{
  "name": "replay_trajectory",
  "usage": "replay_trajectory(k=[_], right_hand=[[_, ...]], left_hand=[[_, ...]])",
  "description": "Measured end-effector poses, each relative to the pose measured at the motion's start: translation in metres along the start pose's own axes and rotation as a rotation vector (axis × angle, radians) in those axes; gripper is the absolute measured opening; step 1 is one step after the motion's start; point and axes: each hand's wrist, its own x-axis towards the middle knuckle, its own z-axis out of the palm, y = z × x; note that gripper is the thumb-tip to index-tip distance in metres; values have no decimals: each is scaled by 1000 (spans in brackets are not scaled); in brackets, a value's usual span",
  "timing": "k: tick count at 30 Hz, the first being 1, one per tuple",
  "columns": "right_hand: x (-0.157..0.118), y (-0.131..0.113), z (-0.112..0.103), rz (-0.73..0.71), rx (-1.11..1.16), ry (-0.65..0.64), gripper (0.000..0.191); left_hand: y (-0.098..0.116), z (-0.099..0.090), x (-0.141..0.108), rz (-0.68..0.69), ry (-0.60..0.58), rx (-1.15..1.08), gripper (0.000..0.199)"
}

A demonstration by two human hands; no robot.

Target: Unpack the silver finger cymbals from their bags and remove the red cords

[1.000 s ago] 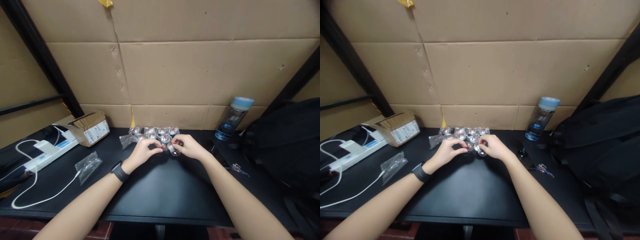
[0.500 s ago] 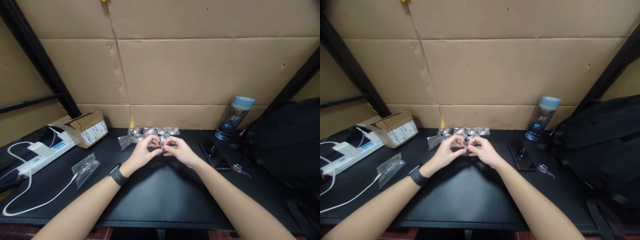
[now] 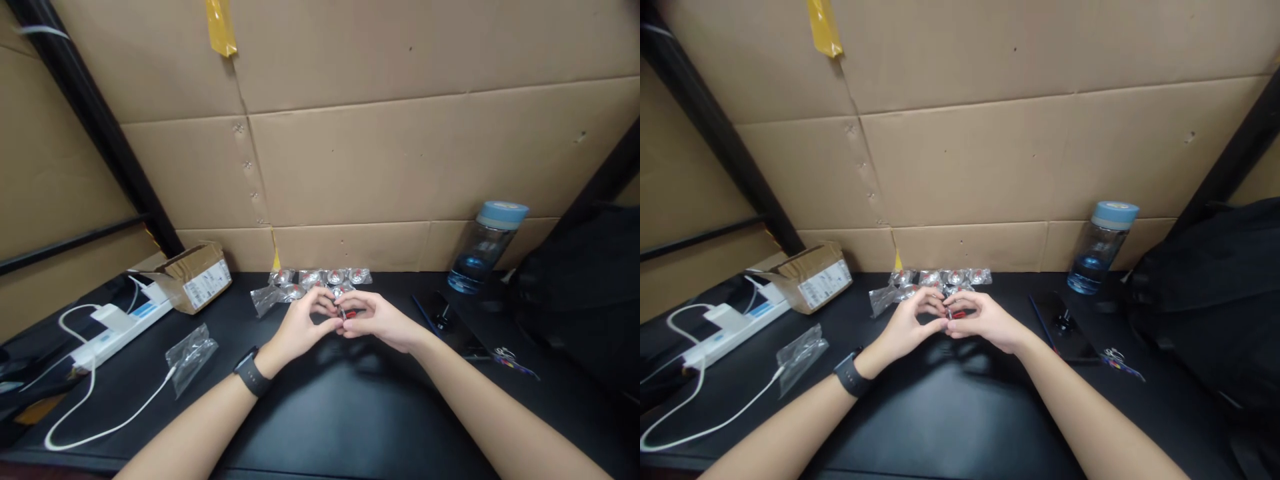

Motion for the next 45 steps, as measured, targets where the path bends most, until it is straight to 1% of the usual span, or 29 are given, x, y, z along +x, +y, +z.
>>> replay_trajectory(k=[2,3,5,6,7,9,10,11,12,14,16,17,19,20,22,23,26,28,29,31,32,34,36,38,40,42,45], right_hand=[[1,1,-1,-2,-20,8,53],[2,2,-2,-5,-31,18,54],[2,1,-4,-13,-58,39,53],[2,0,-4,-20,-76,56,52],[1,-1,-5,-25,-96,76,51],[-1,-4,-7,-26,-134,113,49],[-1,-5,-8,-25,-151,128,48],[-2,-5,-9,-22,-169,138,47],[-2,-4,-10,-19,-193,142,46],[-2,-2,-11,-19,-255,144,45],[-2,-1,-11,-14,-304,141,44],[-3,-2,-11,-13,-316,139,45],[-4,-5,-10,-22,-324,140,46],[-4,-7,-10,-35,-327,145,47],[-6,-13,-11,-76,-348,173,48],[-8,-16,-12,-96,-371,193,48],[-10,-23,-14,-131,-510,238,48],[-12,-26,-15,-125,-644,237,45],[-13,-27,-15,-121,-709,236,44],[-14,-28,-14,-116,-817,249,42],[-14,-28,-13,-113,-859,259,40],[-15,-28,-11,-104,-924,259,35],[-16,-29,-10,-89,-980,221,30],[-17,-28,-8,-71,-1037,173,27],[-18,-27,-7,-48,-1091,142,25],[-20,-26,-7,-28,-1147,113,22],[-22,-25,-9,-12,-1246,51,19]], left_hand=[[6,-4,1,26,-31,59,36],[9,-10,2,48,-46,130,34],[13,-32,3,82,-53,351,32],[13,-47,3,80,-24,483,31],[11,-64,3,39,6,599,31],[2,-99,0,-105,64,785,41],[-4,-114,-2,-193,44,847,41],[-10,-126,-4,-286,15,885,37],[-15,-136,-6,-367,-23,907,32],[-19,-144,-8,-465,-86,941,17],[-13,-143,-8,-475,-107,964,2],[-7,-139,-7,-448,-103,968,5],[11,-126,-4,-336,-95,942,10],[19,-117,-3,-257,-85,920,11],[33,-93,-2,-108,-62,886,12],[37,-78,-3,-48,-80,875,12],[37,-35,-9,92,-197,845,13],[32,-17,-14,140,-261,806,8],[30,-13,-15,153,-294,781,10],[28,-15,-16,164,-356,730,23],[27,-20,-16,165,-379,710,27],[28,-34,-14,155,-403,687,28],[28,-45,-13,136,-440,675,29],[27,-49,-14,124,-491,664,34],[24,-46,-16,125,-536,656,44],[20,-38,-21,124,-562,666,53],[17,-26,-26,116,-552,700,58]])
